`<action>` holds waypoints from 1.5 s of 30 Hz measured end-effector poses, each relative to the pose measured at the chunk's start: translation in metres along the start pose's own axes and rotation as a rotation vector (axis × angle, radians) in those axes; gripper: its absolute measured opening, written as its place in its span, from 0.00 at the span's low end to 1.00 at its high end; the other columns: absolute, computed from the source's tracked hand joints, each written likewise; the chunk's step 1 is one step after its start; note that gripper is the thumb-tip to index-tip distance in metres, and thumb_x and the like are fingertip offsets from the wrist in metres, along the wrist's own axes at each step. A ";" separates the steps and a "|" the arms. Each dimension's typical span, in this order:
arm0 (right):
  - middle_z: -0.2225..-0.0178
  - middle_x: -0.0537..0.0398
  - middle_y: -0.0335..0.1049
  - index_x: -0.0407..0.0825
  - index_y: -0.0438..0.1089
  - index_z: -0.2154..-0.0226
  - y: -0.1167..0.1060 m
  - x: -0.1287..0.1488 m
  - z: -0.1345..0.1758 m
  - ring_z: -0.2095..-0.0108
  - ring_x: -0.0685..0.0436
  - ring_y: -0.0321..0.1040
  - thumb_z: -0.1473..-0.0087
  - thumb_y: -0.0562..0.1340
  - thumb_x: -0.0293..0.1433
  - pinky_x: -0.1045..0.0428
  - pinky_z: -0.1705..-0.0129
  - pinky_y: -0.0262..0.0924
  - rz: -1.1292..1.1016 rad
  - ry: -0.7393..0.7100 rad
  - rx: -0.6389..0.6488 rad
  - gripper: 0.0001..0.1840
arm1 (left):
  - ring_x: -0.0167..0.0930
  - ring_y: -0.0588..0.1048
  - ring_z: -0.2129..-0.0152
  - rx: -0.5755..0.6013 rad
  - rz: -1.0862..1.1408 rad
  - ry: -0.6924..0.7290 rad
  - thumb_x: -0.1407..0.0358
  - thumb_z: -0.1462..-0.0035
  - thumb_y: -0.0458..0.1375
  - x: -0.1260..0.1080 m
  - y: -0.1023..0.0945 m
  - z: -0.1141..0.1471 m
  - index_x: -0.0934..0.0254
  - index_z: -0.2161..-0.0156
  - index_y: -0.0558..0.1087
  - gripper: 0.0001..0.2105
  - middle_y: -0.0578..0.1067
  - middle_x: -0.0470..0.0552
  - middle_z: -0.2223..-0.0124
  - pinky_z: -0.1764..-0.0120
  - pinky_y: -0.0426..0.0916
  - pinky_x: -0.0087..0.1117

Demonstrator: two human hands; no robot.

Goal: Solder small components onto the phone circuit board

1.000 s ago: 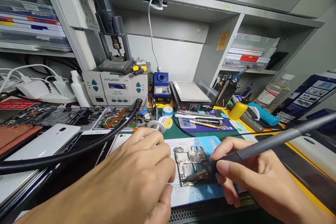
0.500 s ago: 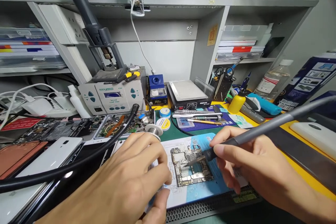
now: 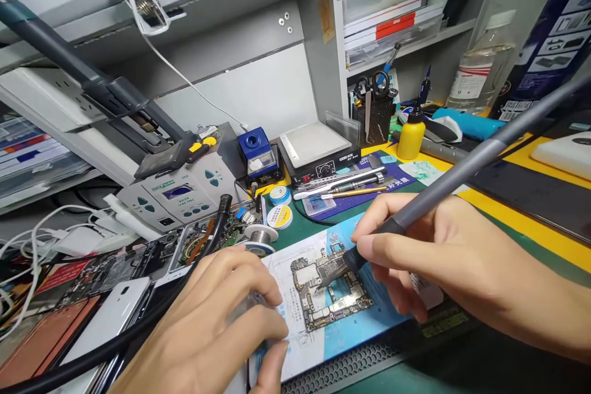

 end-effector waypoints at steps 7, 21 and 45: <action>0.85 0.63 0.67 0.50 0.69 0.75 0.001 0.004 0.000 0.86 0.52 0.64 0.44 0.62 0.34 0.60 0.85 0.59 0.013 -0.030 0.009 0.10 | 0.34 0.70 0.58 0.041 -0.059 0.026 0.81 0.46 0.55 -0.002 0.002 -0.002 0.58 0.66 0.71 0.13 0.71 0.48 0.63 0.48 0.66 0.42; 0.84 0.62 0.68 0.51 0.68 0.76 0.003 0.004 0.000 0.85 0.50 0.63 0.44 0.62 0.34 0.58 0.85 0.60 0.019 -0.031 0.022 0.09 | 0.34 0.72 0.59 0.051 -0.068 0.038 0.81 0.46 0.53 -0.004 0.002 -0.004 0.59 0.67 0.71 0.13 0.72 0.49 0.64 0.50 0.68 0.42; 0.86 0.62 0.69 0.52 0.69 0.75 -0.004 0.004 0.001 0.87 0.50 0.65 0.43 0.63 0.35 0.58 0.87 0.57 0.048 -0.078 -0.016 0.11 | 0.32 0.69 0.57 0.032 0.031 -0.018 0.83 0.45 0.53 0.003 0.006 -0.002 0.61 0.65 0.68 0.13 0.69 0.48 0.62 0.46 0.62 0.45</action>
Point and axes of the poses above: each hand's wrist, its own z-axis away from the middle knuckle, its own y-axis out of the palm, x = y × z, the point moved 6 cm from there along -z, towards the middle knuckle
